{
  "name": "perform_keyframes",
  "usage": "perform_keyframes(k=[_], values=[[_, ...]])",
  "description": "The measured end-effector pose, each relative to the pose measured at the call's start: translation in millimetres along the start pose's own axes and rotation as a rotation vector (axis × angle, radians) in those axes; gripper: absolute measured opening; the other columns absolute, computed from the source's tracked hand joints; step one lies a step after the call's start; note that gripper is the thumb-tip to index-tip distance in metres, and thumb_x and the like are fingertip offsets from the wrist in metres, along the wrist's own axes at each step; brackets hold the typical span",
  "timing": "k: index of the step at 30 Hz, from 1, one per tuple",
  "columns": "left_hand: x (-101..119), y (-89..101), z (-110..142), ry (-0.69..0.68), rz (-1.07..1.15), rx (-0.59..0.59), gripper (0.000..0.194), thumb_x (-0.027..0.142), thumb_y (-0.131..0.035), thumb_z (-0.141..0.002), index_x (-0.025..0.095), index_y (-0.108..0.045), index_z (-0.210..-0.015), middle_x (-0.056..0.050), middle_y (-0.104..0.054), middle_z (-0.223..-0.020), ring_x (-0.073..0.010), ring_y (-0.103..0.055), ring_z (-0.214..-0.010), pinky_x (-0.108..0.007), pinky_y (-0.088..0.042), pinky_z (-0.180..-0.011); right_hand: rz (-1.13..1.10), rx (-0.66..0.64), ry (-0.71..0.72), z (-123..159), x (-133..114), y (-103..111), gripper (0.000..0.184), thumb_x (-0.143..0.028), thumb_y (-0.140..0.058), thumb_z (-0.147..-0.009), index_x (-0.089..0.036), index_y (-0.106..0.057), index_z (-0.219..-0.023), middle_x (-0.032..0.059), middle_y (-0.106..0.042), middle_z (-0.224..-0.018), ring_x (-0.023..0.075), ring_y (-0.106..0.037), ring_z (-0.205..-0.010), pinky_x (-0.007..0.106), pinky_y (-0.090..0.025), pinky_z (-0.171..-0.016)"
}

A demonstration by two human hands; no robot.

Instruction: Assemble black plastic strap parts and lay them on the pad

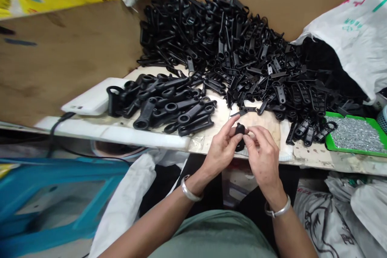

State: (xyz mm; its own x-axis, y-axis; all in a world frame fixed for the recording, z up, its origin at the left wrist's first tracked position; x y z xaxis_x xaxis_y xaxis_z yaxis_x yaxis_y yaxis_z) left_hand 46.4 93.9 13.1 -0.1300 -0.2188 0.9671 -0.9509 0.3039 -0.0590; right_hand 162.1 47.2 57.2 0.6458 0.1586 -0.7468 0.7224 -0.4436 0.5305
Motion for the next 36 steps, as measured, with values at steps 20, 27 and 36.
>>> perform_keyframes(k=[20, 27, 36], values=[[-0.9, -1.8, 14.4, 0.029, -0.165, -0.100, 0.030, 0.017, -0.057, -0.087, 0.018, -0.067, -0.115, -0.005, -0.074, -0.110, -0.0213, -0.070, -0.100, -0.030, -0.053, -0.088, -0.485, -0.106, -0.336, -7.6, 45.1, -13.5, 0.033, -0.040, -0.068, -0.080, -0.022, -0.071, -0.107, 0.0048, -0.074, -0.100, 0.0163, -0.069, -0.078, 0.029, -0.059, -0.070], [-10.9, -5.6, 15.8, 0.128, -0.025, -0.135, 0.032, 0.018, -0.060, -0.084, 0.015, -0.066, -0.116, -0.008, -0.072, -0.115, -0.0224, -0.067, -0.106, -0.032, -0.051, -0.094, -0.427, -0.141, -0.263, -4.1, 40.7, -9.2, 0.024, -0.035, -0.065, -0.085, -0.023, -0.074, -0.104, 0.0039, -0.078, -0.096, 0.0205, -0.072, -0.093, 0.037, -0.055, -0.092], [11.7, -0.6, 13.1, 0.072, -0.272, -0.204, 0.033, 0.017, -0.056, -0.087, 0.016, -0.068, -0.118, -0.005, -0.075, -0.105, -0.0213, -0.071, -0.089, -0.030, -0.055, -0.083, -0.361, -0.178, -0.263, -1.2, 39.5, -3.7, 0.027, -0.038, -0.066, -0.082, -0.021, -0.075, -0.101, 0.0040, -0.076, -0.091, 0.0180, -0.070, -0.079, 0.031, -0.057, -0.076]])
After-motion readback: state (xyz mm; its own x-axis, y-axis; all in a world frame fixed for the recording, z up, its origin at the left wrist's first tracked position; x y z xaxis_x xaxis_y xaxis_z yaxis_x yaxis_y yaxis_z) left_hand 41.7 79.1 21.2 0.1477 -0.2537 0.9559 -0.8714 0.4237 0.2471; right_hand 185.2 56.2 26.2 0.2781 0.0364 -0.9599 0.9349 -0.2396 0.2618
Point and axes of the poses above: each hand's wrist, its own z-axis away from the middle knuckle, its own y-axis out of the back of the hand, x = y × z, the point moved 7 cm from there along -z, towards the middle knuckle
